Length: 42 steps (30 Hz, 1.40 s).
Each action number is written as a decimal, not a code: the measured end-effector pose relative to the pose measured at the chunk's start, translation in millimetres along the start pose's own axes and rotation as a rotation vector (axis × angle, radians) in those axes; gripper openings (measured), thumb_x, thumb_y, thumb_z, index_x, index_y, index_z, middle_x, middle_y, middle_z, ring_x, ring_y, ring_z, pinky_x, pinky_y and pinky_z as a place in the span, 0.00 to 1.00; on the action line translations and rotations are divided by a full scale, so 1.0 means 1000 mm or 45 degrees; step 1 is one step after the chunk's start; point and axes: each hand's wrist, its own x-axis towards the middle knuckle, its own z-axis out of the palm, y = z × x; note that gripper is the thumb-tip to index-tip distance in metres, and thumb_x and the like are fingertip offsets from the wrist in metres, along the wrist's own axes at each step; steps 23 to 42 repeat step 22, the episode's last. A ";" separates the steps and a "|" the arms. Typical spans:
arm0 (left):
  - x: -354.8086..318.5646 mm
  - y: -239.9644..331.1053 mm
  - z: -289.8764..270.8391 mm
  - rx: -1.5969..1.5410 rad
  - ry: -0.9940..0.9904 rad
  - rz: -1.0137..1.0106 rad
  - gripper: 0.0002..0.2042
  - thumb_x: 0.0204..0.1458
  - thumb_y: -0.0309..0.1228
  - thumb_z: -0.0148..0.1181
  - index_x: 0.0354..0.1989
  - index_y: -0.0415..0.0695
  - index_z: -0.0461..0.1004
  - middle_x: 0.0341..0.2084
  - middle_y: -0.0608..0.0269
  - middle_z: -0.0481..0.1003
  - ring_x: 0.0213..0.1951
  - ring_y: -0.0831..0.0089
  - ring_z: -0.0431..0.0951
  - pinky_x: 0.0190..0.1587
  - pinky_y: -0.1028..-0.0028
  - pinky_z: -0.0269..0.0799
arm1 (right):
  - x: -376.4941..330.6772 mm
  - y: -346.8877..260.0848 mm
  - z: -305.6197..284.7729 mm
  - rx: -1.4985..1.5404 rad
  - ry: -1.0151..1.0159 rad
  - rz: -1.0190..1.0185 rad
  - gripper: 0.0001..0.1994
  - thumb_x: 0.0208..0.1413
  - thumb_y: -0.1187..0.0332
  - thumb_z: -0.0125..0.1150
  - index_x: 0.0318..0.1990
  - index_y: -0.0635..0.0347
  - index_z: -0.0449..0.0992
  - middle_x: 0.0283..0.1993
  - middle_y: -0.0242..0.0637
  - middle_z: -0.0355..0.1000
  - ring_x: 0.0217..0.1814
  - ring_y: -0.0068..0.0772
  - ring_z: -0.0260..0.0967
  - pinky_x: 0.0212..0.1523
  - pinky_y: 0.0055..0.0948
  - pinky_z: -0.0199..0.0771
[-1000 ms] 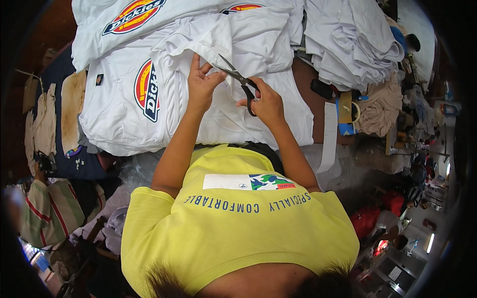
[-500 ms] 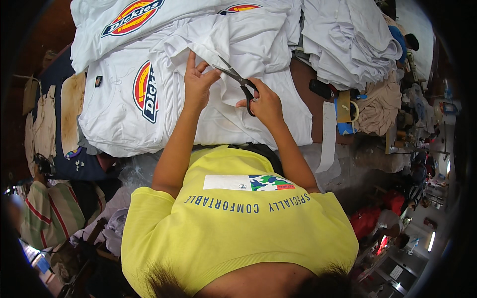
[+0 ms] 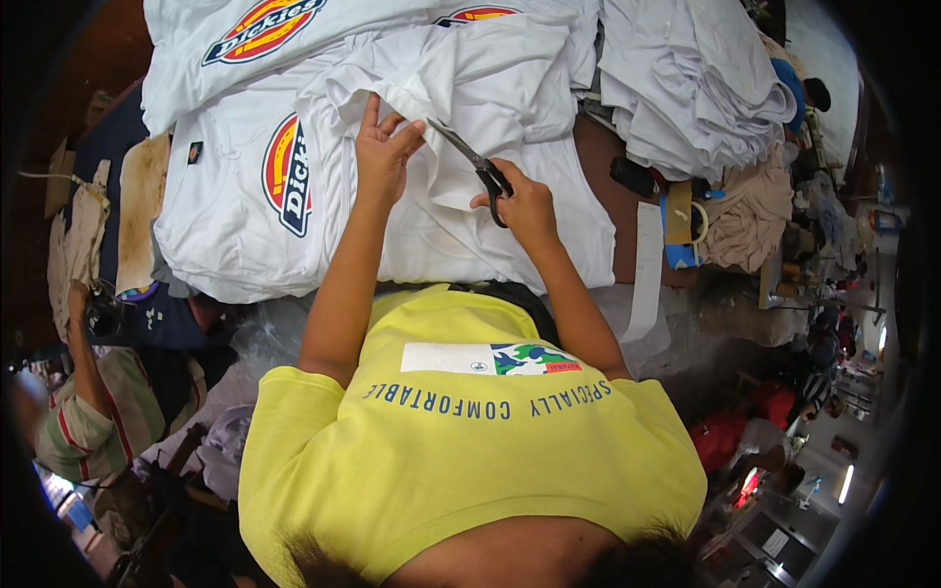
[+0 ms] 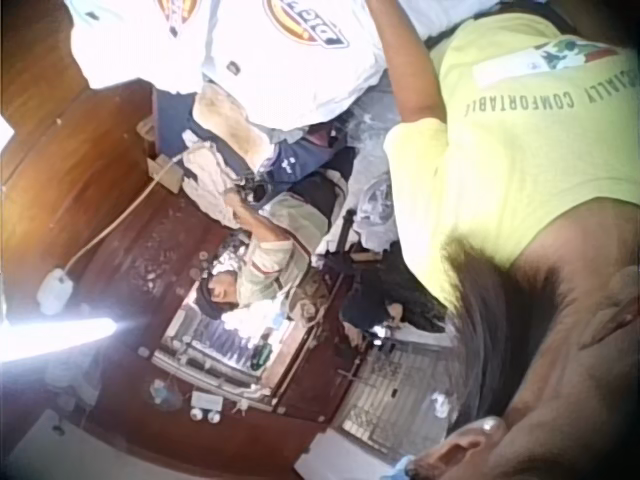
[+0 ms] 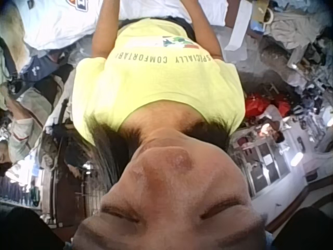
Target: The person folds and organizes white tank tops on a table in a manufacturing setting, using shears to trim excess threads.
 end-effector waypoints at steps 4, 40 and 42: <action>-0.001 0.000 0.000 0.002 -0.055 0.042 0.44 0.43 0.13 0.56 0.65 0.39 0.33 0.39 0.56 0.71 0.37 0.72 0.76 0.39 0.75 0.75 | 0.005 -0.006 -0.003 -0.239 0.056 -0.135 0.33 0.27 0.54 0.73 0.45 0.56 0.70 0.21 0.33 0.67 0.21 0.34 0.66 0.24 0.30 0.66; -0.001 0.004 0.004 0.050 -0.108 0.050 0.44 0.44 0.15 0.57 0.65 0.43 0.33 0.49 0.52 0.68 0.40 0.70 0.76 0.39 0.75 0.74 | 0.010 -0.001 0.003 -0.080 0.086 -0.174 0.22 0.36 0.62 0.71 0.42 0.52 0.71 0.20 0.38 0.70 0.20 0.34 0.69 0.22 0.30 0.66; -0.001 0.004 0.004 0.050 -0.108 0.050 0.44 0.44 0.15 0.57 0.65 0.43 0.33 0.49 0.52 0.68 0.40 0.70 0.76 0.39 0.75 0.74 | 0.010 -0.001 0.003 -0.080 0.086 -0.174 0.22 0.36 0.62 0.71 0.42 0.52 0.71 0.20 0.38 0.70 0.20 0.34 0.69 0.22 0.30 0.66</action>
